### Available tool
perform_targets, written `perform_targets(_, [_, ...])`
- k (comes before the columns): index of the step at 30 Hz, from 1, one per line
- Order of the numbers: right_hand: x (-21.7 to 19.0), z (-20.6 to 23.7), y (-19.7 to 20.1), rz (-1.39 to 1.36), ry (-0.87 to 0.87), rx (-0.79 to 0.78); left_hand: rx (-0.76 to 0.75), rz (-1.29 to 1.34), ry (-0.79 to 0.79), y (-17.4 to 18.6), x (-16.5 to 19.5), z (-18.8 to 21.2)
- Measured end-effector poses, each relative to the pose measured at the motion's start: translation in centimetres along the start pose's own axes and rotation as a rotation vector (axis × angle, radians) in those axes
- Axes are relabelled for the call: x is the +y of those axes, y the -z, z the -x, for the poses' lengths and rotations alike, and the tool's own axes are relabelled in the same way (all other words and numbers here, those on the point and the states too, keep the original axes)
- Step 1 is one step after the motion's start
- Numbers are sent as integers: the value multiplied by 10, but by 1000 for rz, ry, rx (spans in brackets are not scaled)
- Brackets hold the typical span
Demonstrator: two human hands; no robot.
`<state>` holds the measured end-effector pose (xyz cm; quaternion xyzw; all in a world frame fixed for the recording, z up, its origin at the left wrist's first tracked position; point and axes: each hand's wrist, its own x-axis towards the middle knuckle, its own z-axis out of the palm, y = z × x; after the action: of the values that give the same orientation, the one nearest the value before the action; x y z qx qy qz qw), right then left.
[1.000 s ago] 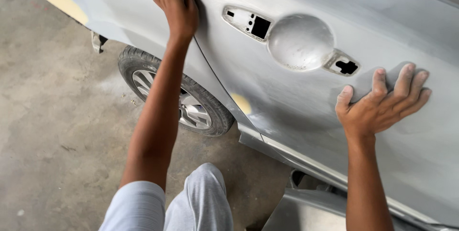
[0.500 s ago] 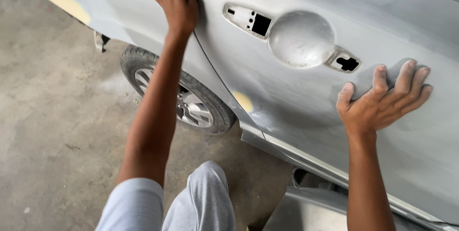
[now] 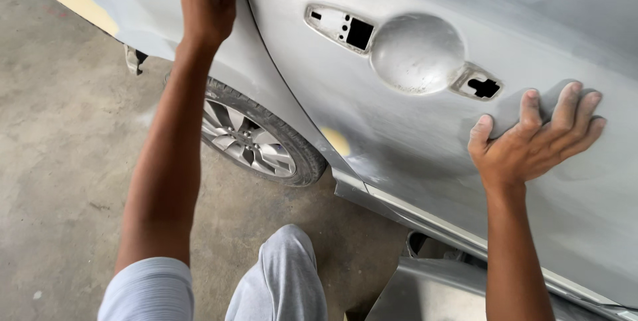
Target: The person kneels beside a silver car and uses a sanding block to sand the surface of the driver-side door. They work around the door handle recess and along the lower edge, repeatedly rubbing the panel to smooth the surface.
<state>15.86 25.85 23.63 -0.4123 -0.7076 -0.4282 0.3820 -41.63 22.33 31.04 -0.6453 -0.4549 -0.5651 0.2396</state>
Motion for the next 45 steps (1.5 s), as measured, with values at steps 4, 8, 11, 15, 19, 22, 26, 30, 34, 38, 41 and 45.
perform_targets(4, [7, 3, -2, -19, 23, -11, -193, 203, -166, -47, 81, -9])
perform_targets(8, [20, 5, 0, -16, 48, -86, -312, 12, -258, -54, 100, -26])
perform_targets(11, [22, 5, 4, 15, 64, -81, -335, 74, 16, -5, 50, -28])
perform_targets(15, [0, -15, 21, -339, -130, -53, -313, 14, 30, 5, 37, -11])
perform_targets(19, [-45, -80, 46, -551, 187, -42, -241, -48, -225, -67, 121, 4])
perform_targets(22, [-87, -141, 64, -491, 438, -111, -145, 156, -312, -100, 174, -3])
perform_targets(26, [-118, -204, 80, -636, 445, -190, -73, 203, -164, -92, 197, -5])
perform_targets(30, [-133, -220, 86, -645, 506, -240, 117, 345, -92, -71, 186, 11])
perform_targets(34, [-128, -221, 83, -1329, -154, -612, 157, 371, -195, -65, 179, 28])
perform_targets(38, [-110, -221, 70, -1638, -359, -1163, 155, 373, -377, -53, 185, 32])
perform_targets(41, [-102, -214, 63, -1928, -443, -1284, 131, 389, -449, -41, 188, 31])
perform_targets(45, [-104, -208, 69, -1878, -410, -1211, 103, 311, -477, -39, 185, 38])
